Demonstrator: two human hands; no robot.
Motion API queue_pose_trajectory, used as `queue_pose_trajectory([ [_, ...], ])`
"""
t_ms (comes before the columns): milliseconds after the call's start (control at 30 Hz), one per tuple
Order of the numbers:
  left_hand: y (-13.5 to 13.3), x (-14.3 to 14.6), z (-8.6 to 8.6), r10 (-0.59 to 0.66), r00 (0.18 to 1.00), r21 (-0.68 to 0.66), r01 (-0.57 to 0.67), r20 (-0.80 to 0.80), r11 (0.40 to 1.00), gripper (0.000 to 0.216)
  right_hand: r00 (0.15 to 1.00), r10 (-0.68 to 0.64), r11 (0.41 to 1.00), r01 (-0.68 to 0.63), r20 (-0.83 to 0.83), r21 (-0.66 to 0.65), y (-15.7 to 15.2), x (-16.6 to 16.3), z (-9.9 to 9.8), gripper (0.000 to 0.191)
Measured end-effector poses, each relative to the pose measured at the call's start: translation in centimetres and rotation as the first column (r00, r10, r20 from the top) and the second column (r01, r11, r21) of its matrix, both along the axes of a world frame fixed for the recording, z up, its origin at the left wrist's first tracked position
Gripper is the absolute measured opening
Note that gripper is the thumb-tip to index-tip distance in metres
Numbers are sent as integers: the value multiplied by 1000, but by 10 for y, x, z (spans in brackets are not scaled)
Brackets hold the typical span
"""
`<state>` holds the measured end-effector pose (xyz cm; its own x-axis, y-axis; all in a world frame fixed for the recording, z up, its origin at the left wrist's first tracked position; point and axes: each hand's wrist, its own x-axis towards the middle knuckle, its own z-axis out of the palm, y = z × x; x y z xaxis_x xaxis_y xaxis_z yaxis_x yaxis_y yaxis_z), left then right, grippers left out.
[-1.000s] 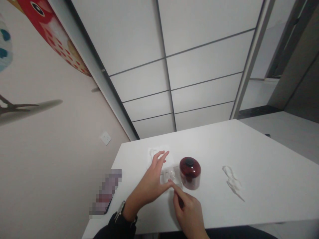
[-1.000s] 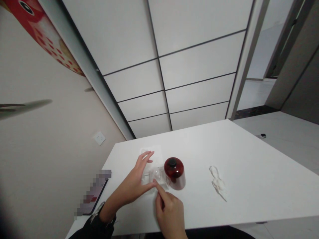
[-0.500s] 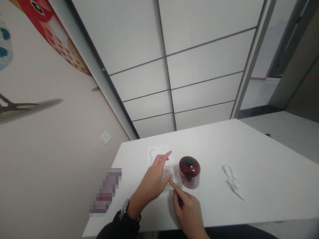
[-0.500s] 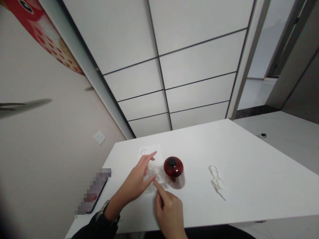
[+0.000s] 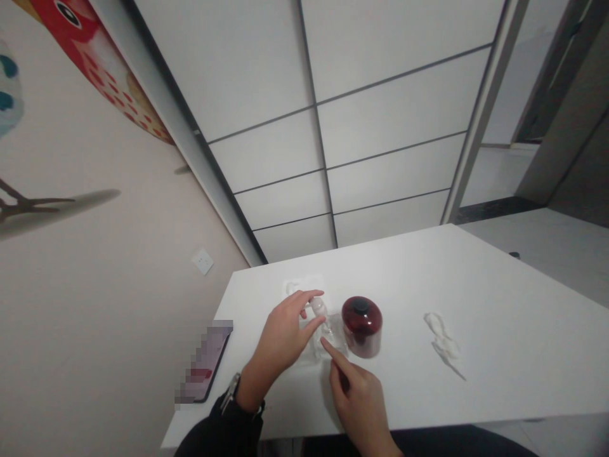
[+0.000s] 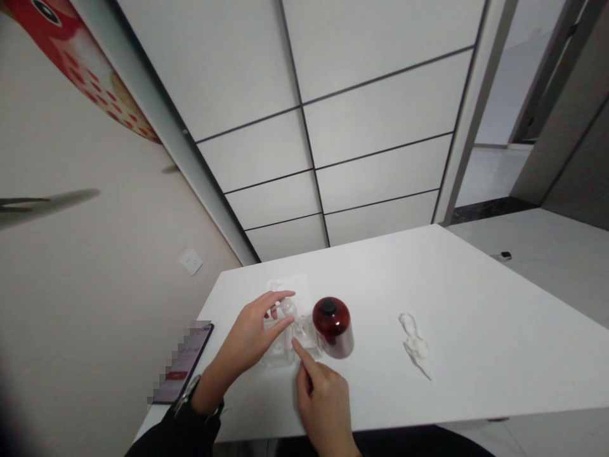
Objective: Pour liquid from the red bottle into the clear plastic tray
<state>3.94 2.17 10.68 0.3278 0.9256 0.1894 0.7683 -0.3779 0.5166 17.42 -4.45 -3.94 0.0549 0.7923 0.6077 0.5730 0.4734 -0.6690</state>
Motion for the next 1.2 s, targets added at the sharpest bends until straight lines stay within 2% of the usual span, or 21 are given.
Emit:
queue_pose_trajectory([
  [133,-2,1,1,17,1000,-3,-17,0,1000,45,1000,7,1000,-7,-8,-11,1,-1,-3,44],
  [367,-3,6,3,50,998,-13,-50,30,999,30,1000,3,1000,-3,-14,-4,0,-1,-2,44],
  [733,-3,7,4,94,994,-43,-92,51,995,29,1000,6,1000,-6,-1,2,0,0,-1,43],
  [867,2,-3,13,141,987,-20,-140,78,990,28,1000,10,1000,-10,-3,14,0,0,0,43],
  [933,12,-13,21,150,985,-20,-148,85,989,30,1000,7,1000,-7,0,23,-1,0,0,43],
  [1033,43,-32,26,140,989,-40,-138,53,990,34,1000,0,999,0,-7,43,-1,1,3,41],
  [1100,71,-42,21,108,994,-85,-107,7,991,32,1000,-2,998,3,-15,58,-1,1,4,40],
  [1200,113,-49,1,25,998,-187,-35,-54,982,29,999,16,997,-14,-29,71,-1,1,2,39],
])
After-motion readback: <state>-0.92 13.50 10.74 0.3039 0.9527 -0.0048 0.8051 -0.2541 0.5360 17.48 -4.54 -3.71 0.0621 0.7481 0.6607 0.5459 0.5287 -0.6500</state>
